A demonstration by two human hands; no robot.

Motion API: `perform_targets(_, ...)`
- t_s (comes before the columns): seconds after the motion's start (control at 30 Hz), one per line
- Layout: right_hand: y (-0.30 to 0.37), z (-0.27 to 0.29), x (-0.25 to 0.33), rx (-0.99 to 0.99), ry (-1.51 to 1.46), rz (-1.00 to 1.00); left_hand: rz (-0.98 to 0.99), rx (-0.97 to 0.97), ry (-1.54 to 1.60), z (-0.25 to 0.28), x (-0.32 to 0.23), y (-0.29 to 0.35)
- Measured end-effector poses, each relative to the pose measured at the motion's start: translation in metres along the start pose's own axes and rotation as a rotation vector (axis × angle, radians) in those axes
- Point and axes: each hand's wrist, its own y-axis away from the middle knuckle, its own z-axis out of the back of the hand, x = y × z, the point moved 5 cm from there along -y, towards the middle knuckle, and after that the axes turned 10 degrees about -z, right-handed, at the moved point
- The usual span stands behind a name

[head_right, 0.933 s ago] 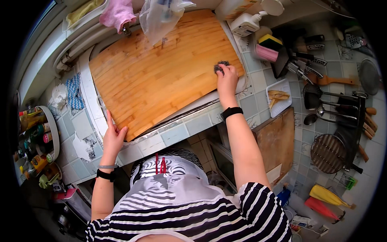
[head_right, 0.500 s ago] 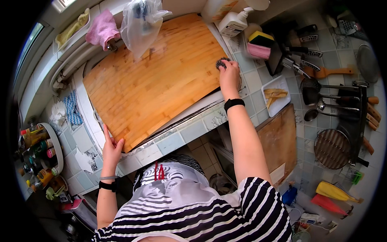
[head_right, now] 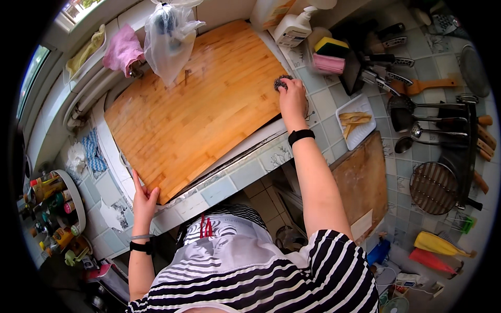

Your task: Cleaning a large wooden cutting board in a kitchen sink using a steel wool scrubber and a yellow sponge.

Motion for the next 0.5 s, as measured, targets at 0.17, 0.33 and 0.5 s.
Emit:
perform_targets(0.17,0.062,-0.036,0.094,0.128,-0.158,0.046,0.014,-0.014,-0.034,-0.001,0.011,0.001)
perform_targets(0.33,0.124,-0.023,0.112,0.323,-0.197,0.188,0.022,-0.022,-0.019,0.001,0.01,0.004)
perform_targets(0.5,0.033,0.011,0.022,0.007,-0.006,-0.084,0.019,-0.015,-0.009,-0.001,0.004,0.001)
